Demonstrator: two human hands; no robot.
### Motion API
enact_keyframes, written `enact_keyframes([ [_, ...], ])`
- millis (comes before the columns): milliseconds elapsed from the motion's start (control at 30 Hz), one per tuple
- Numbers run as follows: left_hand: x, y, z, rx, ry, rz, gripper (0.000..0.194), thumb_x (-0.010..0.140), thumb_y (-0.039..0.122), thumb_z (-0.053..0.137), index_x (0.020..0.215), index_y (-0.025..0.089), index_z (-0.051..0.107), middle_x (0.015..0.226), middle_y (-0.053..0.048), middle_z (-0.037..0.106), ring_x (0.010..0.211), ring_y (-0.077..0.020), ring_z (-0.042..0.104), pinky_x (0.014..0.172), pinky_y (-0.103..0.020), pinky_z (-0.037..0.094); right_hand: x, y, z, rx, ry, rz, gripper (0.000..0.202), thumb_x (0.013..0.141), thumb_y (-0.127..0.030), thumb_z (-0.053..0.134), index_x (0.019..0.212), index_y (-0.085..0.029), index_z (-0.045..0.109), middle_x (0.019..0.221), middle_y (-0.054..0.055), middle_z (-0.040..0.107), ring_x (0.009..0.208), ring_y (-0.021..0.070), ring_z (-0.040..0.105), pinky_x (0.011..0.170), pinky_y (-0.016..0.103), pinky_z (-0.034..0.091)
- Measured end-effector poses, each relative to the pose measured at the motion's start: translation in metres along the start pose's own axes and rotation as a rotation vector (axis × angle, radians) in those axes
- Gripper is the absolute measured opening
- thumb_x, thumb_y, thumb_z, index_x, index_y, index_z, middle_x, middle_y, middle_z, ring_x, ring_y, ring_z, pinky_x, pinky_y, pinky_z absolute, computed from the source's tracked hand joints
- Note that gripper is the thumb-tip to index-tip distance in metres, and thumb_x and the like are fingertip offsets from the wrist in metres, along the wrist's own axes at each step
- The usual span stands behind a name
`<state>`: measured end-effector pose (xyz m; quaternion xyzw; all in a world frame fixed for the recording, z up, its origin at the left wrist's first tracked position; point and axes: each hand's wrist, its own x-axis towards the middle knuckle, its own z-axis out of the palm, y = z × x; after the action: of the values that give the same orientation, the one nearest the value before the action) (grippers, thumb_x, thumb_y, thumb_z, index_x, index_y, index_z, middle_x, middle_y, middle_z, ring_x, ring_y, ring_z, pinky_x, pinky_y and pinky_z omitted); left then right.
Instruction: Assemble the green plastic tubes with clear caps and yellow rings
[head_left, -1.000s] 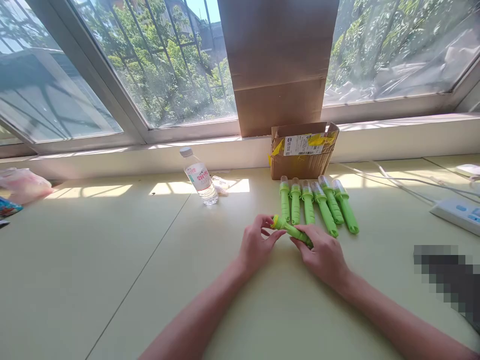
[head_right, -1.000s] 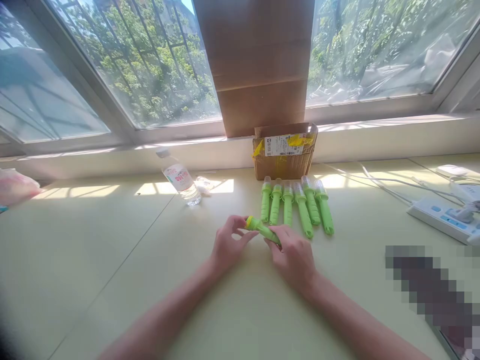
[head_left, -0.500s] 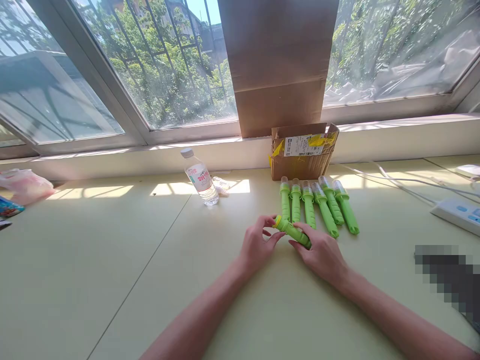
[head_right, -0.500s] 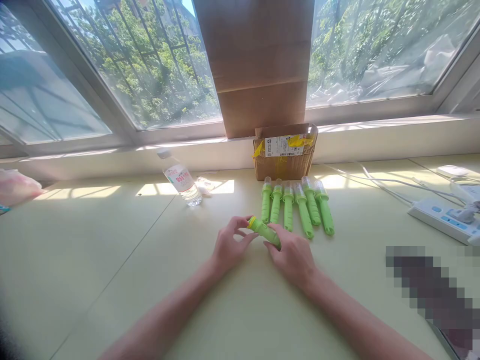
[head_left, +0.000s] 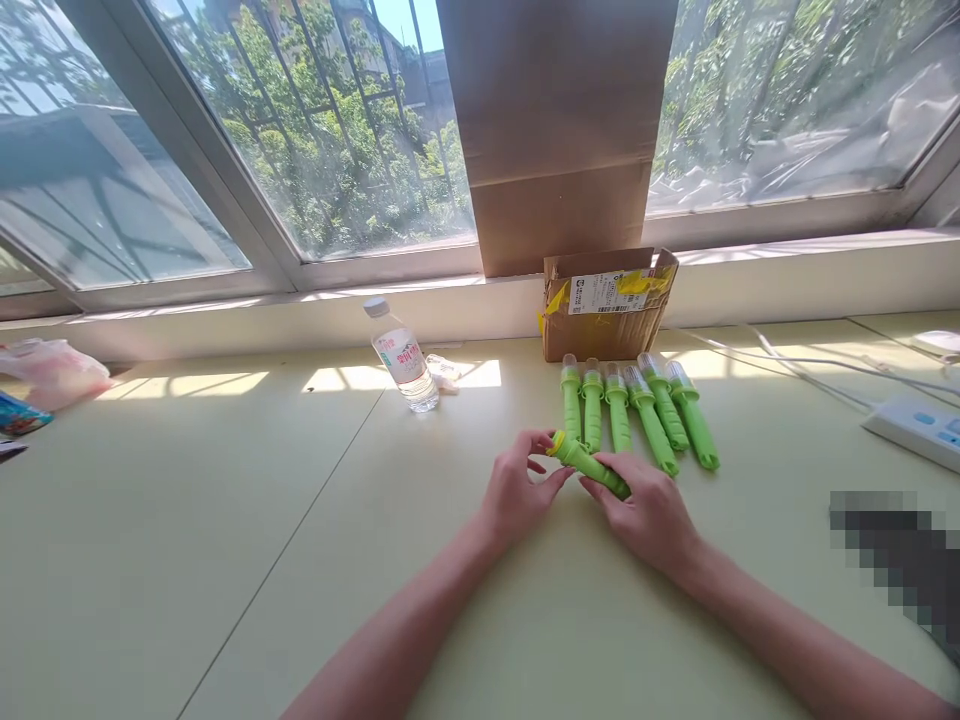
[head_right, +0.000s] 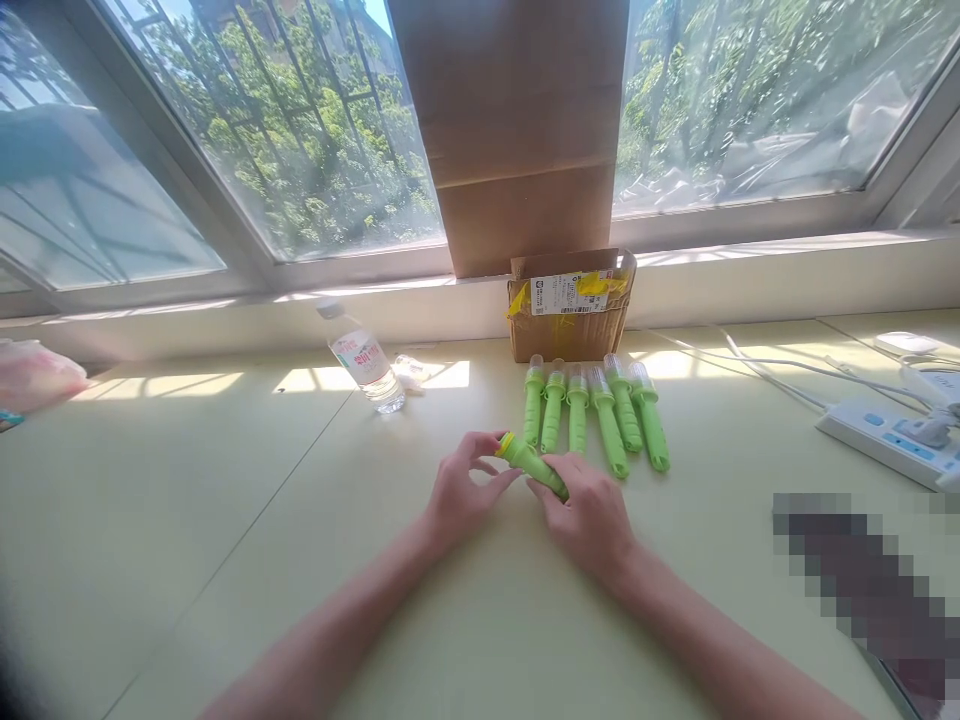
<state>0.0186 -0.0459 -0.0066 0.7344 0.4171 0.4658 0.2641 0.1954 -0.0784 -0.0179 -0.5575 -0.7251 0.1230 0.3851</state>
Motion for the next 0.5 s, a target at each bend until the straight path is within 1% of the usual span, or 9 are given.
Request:
enact_keyframes([
  [100,0.0005,0.0000,0.0000,-0.022,-0.016,-0.015,0.027,0.073,0.023,0.067,0.092,0.020,0.047,0.108,-0.006,0.064,0.083,-0.0155,0.065,0.062,-0.029,0.058,0.0003,-0.0005,-0.0007,-0.036,-0.005,-0.004,0.022,0.083,-0.035,0.053,0.098,-0.021,0.062,0.083,0.002,0.066,0.064,0.0141,0.056,0.052,0.023,0.040],
  [267,0.0006,0.0035,-0.0010,-0.041,-0.007,-0.035,0.021,0.076,0.026,0.064,0.088,0.020,0.048,0.105,-0.007,0.065,0.080,-0.0149,0.065,0.062,-0.029,0.058,0.0006,-0.0019,-0.0019,-0.085,-0.026,-0.070,0.025,0.086,-0.035,0.048,0.098,-0.020,0.064,0.084,0.003,0.068,0.060,0.0132,0.056,0.053,0.023,0.037],
  [367,0.0003,0.0061,-0.0021,-0.038,-0.007,-0.027,0.025,0.075,0.028,0.064,0.091,0.020,0.047,0.106,-0.008,0.064,0.082,-0.0155,0.065,0.063,-0.030,0.057,0.0001,-0.0023,-0.0017,-0.103,-0.027,-0.101,0.027,0.089,-0.035,0.044,0.100,-0.020,0.063,0.086,0.004,0.068,0.065,0.0147,0.059,0.055,0.023,0.038],
  [500,0.0000,0.0047,-0.0022,-0.036,-0.057,-0.004,0.035,0.070,0.027,0.068,0.096,0.021,0.045,0.111,-0.008,0.062,0.090,-0.0174,0.063,0.066,-0.031,0.057,0.0004,-0.0023,-0.0019,-0.129,-0.027,-0.089,0.030,0.090,-0.036,0.040,0.101,-0.019,0.063,0.081,0.004,0.068,0.066,0.0154,0.059,0.056,0.023,0.038],
])
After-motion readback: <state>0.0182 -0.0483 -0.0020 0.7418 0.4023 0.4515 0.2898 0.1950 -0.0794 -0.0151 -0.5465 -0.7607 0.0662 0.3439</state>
